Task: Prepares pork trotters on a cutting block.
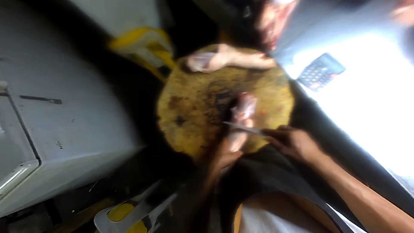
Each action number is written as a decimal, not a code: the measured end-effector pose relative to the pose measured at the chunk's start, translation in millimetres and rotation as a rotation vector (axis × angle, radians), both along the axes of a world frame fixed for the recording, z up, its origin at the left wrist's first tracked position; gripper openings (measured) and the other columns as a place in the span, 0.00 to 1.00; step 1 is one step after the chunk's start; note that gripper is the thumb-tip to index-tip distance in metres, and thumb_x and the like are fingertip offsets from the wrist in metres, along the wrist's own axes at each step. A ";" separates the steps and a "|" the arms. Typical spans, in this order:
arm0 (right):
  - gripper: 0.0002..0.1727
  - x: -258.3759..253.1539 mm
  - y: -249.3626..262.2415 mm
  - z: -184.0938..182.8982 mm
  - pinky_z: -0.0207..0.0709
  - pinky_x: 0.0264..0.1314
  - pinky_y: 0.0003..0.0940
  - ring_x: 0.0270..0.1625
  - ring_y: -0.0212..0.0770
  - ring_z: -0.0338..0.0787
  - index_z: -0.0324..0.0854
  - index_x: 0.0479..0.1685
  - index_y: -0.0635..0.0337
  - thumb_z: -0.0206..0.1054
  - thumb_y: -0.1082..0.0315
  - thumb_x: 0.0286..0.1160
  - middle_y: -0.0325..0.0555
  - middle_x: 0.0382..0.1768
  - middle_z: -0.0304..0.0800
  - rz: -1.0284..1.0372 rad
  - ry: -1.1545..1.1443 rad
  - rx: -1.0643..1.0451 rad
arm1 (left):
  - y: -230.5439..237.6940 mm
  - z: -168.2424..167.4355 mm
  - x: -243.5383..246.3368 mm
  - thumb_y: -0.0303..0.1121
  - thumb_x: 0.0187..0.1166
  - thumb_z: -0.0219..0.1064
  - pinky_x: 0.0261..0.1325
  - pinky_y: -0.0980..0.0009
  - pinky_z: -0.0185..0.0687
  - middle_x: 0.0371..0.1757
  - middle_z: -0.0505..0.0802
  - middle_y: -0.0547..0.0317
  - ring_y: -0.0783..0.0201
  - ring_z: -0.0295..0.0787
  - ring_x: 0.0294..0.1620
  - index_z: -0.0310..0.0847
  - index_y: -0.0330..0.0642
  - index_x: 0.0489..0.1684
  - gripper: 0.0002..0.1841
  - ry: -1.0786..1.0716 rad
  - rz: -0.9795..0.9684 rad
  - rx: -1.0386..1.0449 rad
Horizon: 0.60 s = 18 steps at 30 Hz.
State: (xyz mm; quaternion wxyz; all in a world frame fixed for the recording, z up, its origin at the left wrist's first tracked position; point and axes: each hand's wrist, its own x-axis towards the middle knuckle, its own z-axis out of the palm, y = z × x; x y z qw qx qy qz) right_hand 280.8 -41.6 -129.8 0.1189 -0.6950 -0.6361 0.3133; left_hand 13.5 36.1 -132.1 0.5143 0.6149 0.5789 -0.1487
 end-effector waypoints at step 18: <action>0.23 -20.8 -38.2 30.2 0.85 0.36 0.51 0.40 0.50 0.93 0.89 0.66 0.32 0.55 0.40 0.85 0.49 0.44 0.93 -0.005 -0.225 0.010 | -11.4 22.9 22.4 0.52 0.73 0.73 0.76 0.45 0.74 0.71 0.85 0.37 0.44 0.82 0.73 0.63 0.33 0.84 0.43 0.069 -0.114 0.049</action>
